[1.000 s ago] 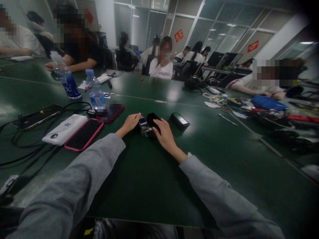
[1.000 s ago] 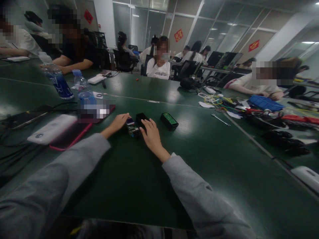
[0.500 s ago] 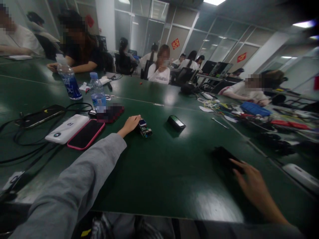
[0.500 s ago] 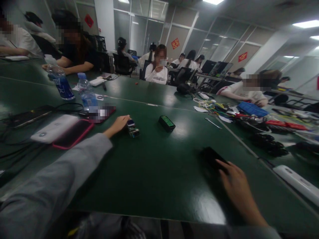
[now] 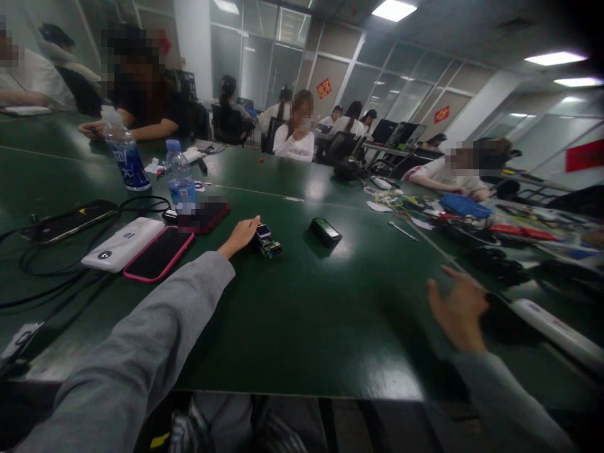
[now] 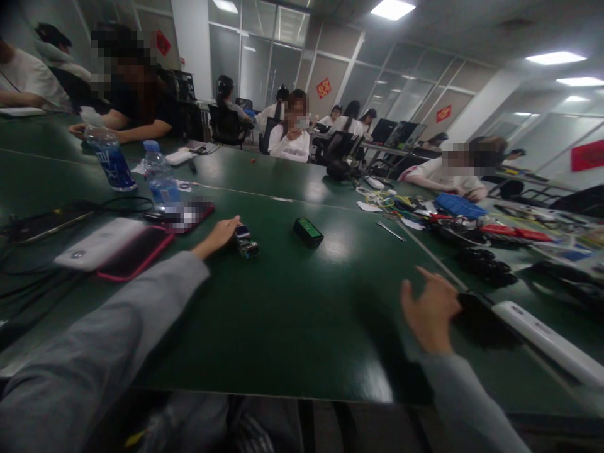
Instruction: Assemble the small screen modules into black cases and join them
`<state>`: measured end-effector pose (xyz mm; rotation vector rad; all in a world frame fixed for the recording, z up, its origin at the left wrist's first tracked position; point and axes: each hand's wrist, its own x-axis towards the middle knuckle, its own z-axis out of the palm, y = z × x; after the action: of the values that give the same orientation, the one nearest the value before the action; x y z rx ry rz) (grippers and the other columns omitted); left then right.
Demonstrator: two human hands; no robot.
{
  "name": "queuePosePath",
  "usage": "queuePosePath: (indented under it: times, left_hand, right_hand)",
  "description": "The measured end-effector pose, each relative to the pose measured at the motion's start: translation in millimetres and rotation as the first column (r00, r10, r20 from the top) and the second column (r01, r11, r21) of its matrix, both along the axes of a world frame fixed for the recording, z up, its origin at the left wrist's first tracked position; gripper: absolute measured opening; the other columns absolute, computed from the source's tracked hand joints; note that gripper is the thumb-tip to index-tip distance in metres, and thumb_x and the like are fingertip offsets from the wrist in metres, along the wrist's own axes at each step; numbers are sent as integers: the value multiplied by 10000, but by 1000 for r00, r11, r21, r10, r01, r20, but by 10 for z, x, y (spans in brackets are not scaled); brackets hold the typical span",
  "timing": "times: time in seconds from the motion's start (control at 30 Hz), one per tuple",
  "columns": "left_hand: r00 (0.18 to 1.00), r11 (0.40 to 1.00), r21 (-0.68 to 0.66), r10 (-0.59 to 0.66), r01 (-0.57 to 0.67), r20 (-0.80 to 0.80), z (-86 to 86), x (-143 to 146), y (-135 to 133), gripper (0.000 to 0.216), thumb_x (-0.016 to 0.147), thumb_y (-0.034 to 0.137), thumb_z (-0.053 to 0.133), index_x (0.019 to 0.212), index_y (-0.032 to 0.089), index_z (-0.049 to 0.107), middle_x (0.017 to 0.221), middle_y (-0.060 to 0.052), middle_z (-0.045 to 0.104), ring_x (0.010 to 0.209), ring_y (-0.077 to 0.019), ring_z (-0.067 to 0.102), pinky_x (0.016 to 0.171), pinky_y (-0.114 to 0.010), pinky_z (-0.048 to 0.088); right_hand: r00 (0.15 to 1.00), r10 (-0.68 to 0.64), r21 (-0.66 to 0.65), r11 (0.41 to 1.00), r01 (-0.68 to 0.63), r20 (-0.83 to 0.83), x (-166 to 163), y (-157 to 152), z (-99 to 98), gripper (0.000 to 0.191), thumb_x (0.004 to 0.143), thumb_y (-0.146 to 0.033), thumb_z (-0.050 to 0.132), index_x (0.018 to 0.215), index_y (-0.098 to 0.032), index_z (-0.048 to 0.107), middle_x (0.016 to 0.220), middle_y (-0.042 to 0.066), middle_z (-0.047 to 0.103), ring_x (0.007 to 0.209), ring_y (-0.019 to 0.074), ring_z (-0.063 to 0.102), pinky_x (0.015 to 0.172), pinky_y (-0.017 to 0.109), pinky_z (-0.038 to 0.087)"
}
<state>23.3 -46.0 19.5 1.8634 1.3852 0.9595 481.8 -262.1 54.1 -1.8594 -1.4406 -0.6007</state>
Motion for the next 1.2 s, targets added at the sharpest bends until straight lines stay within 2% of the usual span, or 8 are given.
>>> queuePosePath:
  times: [0.07,0.17,0.27,0.33,0.53,0.7,1.0,1.2]
  left_hand:
    - [1000,1000,2,5,-5,2,-9,-3,1,620,961,551,268,985,130,723,1020,-114,737,944,-224,664,913,-349,471]
    - [1000,1000,11,9,-9,4,-16,-14,-20,615,963,546,270,979,132,725,1021,-111,738,947,-225,663,917,-349,470]
    - [1000,999,53,1,-2,23,-18,-20,-38,593,971,512,274,941,134,729,1003,-109,743,934,-214,667,927,-332,467]
    - [999,997,71,-1,-1,34,-18,-16,-30,584,971,503,278,921,137,730,982,-104,746,925,-211,669,916,-322,474]
    - [1000,1000,-5,-7,8,26,-36,15,64,598,959,534,279,928,153,739,988,-89,746,929,-211,669,887,-321,491]
    - [999,999,-47,-18,20,28,-65,17,94,617,954,563,271,925,166,742,932,-79,747,885,-208,671,868,-323,496]
    - [997,999,-8,-31,31,71,-53,16,74,580,966,525,279,959,152,723,952,-77,731,878,-191,653,853,-309,486]
    - [998,999,30,-24,22,60,-49,16,56,573,973,499,277,971,139,722,948,-79,730,850,-188,646,832,-308,490]
  right_hand:
    - [970,239,-75,969,-236,40,-605,298,-123,583,934,-579,370,1304,-171,563,1214,234,585,1202,387,513,969,616,396]
    - [835,550,-190,819,-541,-2,-1768,673,-227,494,973,-470,404,1405,-231,435,1409,145,466,1337,322,402,1049,581,377]
    - [696,715,-262,662,-702,-62,-2621,938,-259,540,953,-449,489,1437,-232,385,1479,146,368,1381,322,338,1073,555,381]
    - [628,767,-277,580,-766,-130,-2861,1064,-280,556,935,-389,530,1442,-224,372,1456,153,385,1336,320,401,1046,540,423]
    - [513,760,-179,484,-857,-399,-2768,1233,-339,506,936,-273,506,1430,-260,396,1370,101,482,1186,253,545,979,464,504]
    - [473,680,-78,525,-848,-560,-2716,1282,-346,416,956,-298,489,1371,-267,475,1284,69,572,1144,227,556,1016,476,464]
    - [571,686,-99,597,-796,-450,-2720,1260,-348,567,847,-378,654,1367,-242,473,1298,114,505,1201,292,469,1005,516,455]
    - [475,631,2,603,-798,-613,-2709,1334,-432,435,908,-337,536,1316,-195,483,1227,116,574,1104,243,569,980,446,476]
